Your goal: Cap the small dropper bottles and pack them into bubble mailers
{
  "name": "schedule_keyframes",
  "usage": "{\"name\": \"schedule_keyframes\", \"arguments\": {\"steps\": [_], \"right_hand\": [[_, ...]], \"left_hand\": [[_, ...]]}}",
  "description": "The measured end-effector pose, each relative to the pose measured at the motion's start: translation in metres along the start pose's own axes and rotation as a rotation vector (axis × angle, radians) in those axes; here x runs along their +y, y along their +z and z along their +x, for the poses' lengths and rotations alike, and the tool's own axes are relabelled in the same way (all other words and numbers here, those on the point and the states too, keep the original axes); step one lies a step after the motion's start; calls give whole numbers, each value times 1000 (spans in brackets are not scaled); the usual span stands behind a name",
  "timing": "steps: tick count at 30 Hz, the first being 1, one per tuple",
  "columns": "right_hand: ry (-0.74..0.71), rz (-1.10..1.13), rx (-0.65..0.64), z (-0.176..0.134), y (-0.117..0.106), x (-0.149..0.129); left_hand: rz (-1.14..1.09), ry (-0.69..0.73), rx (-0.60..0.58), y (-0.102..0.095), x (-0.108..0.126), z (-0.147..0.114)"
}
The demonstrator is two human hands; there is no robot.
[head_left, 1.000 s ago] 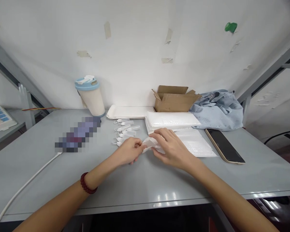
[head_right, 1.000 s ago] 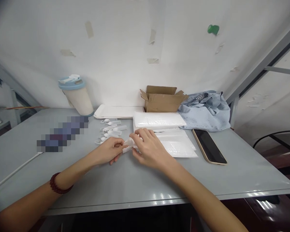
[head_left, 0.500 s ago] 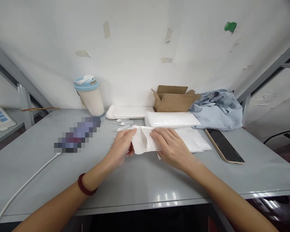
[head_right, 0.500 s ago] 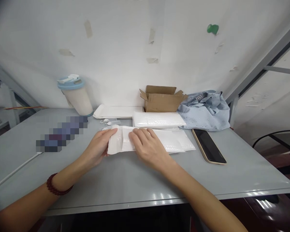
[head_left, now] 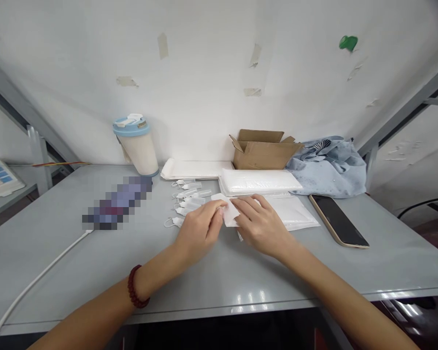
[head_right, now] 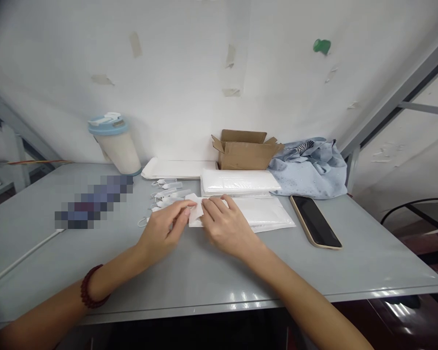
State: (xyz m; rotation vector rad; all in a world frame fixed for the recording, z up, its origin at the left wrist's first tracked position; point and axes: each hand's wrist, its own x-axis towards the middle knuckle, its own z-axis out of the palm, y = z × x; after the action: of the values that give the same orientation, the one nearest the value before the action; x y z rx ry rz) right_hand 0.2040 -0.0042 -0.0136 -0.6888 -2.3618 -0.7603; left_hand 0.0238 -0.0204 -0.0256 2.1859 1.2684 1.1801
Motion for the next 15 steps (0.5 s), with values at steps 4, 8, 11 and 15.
{"name": "schedule_keyframes", "arguments": {"steps": [4,8,11,15], "right_hand": [[-10,6,-37,-2,0,4],[-17,10,-35,-3,-3,7],[-16,-13,6,-2,-7,6],[-35,-85,62,-1,-13,0]], "left_hand": [[134,144,-36,8,-6,-6],[250,123,-66,12,-2,-9],[305,105,-76,11,3,-11],[186,134,-52,8,4,-9]]}}
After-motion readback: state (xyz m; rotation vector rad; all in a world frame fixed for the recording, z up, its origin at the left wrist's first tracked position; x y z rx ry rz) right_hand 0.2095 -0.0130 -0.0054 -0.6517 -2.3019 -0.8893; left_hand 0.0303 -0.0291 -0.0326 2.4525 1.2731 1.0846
